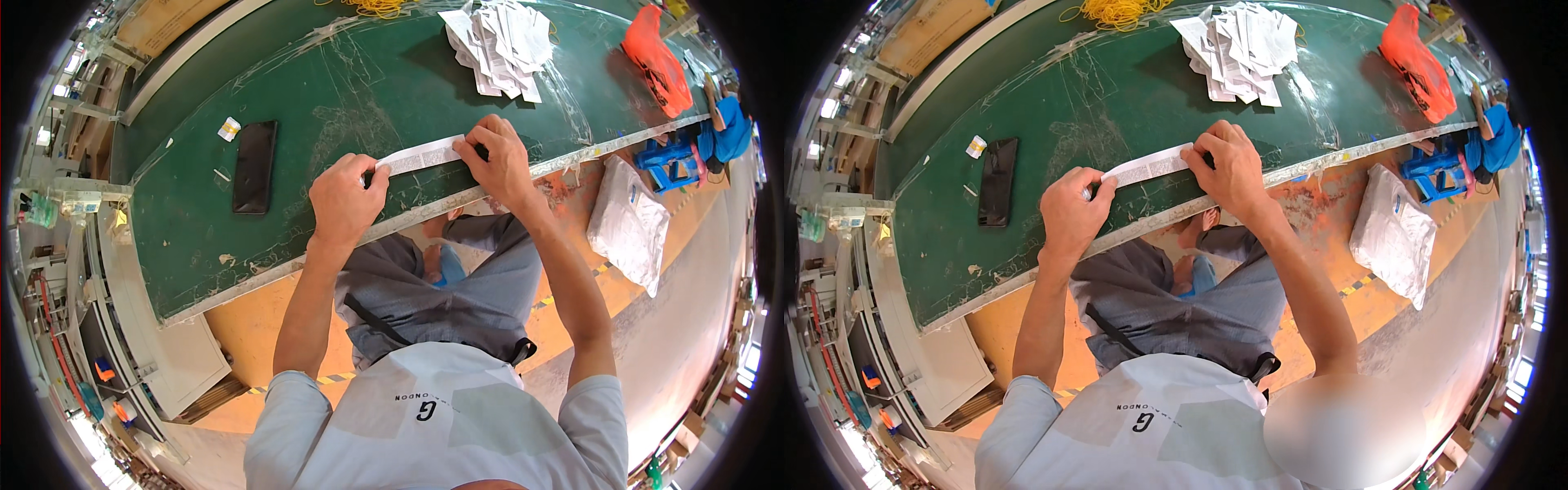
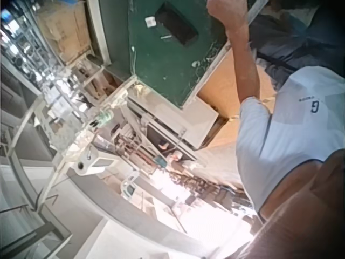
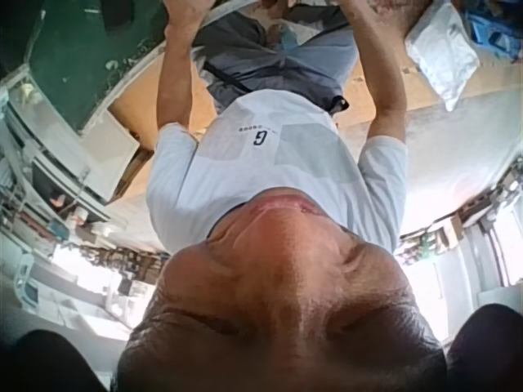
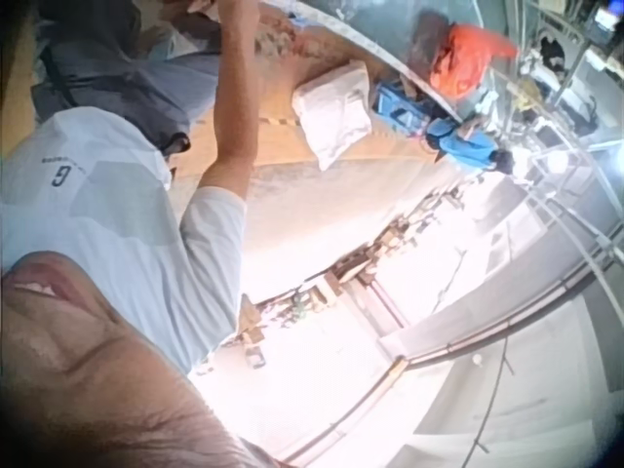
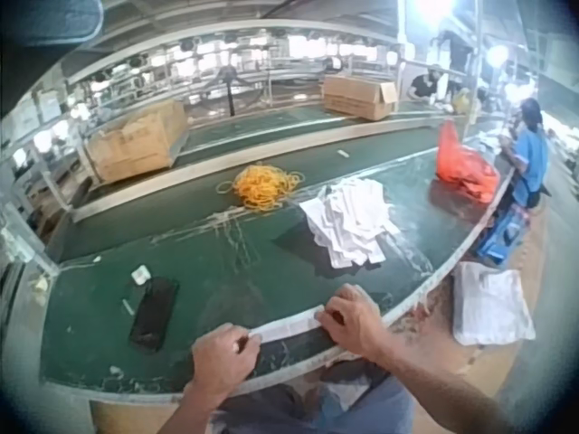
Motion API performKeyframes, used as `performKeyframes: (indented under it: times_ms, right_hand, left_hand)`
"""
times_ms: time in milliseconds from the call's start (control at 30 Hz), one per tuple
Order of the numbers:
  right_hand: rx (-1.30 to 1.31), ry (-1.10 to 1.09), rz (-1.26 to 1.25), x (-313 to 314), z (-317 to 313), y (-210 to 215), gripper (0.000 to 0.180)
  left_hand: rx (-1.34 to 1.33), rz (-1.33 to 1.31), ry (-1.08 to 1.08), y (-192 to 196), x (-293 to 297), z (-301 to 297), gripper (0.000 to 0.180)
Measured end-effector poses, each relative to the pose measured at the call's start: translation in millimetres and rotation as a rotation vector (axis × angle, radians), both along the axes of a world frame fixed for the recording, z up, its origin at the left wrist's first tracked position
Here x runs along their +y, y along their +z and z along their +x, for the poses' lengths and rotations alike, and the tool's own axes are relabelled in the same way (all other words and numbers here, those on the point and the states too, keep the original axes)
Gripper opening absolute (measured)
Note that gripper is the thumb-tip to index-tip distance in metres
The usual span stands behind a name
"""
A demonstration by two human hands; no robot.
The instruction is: The person is folding small rectangular slips of paper into smaller squares or rectangles.
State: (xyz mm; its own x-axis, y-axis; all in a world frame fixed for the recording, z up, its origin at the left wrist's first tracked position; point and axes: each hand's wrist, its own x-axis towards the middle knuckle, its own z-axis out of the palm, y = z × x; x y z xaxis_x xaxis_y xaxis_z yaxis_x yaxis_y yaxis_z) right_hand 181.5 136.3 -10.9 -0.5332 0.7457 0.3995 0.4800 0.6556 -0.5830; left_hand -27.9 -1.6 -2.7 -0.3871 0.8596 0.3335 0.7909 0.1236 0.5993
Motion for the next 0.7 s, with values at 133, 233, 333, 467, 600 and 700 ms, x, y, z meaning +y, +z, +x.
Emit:
performKeyframes:
  times_ms: [133, 233, 333, 467, 600, 700]
  right_hand:
    - [-0.023, -0.012, 0.040, -2.5, -2.6, 0.3, 0.017]
    - [-0.023, -0.025, 0.068, -2.4, -4.2, -0.4, 0.018]
    - [-0.021, -0.029, 0.075, -1.0, -4.0, -2.8, 0.019]
    - [-0.075, -0.046, 0.044, -1.9, -5.0, 0.5, 0.018]
    - [-0.087, -0.046, 0.056, -0.1, -5.1, 1.8, 0.016]
    - [-0.107, -0.049, 0.037, 0.5, -4.8, 3.7, 0.016]
  left_hand:
    - [0.000, -0.085, 0.042, 5.5, 2.2, 4.4, 0.014]
    - [0.012, -0.125, 0.052, 7.9, 2.9, 4.7, 0.015]
    - [-0.010, -0.185, 0.051, 9.8, 4.6, 4.3, 0.015]
    - [-0.010, -0.185, 0.069, 7.5, 5.7, 5.3, 0.017]
    - [-0.036, -0.221, 0.071, 10.8, 8.7, 5.4, 0.020]
    - [-0.028, -0.240, 0.060, 11.1, 10.2, 3.5, 0.021]
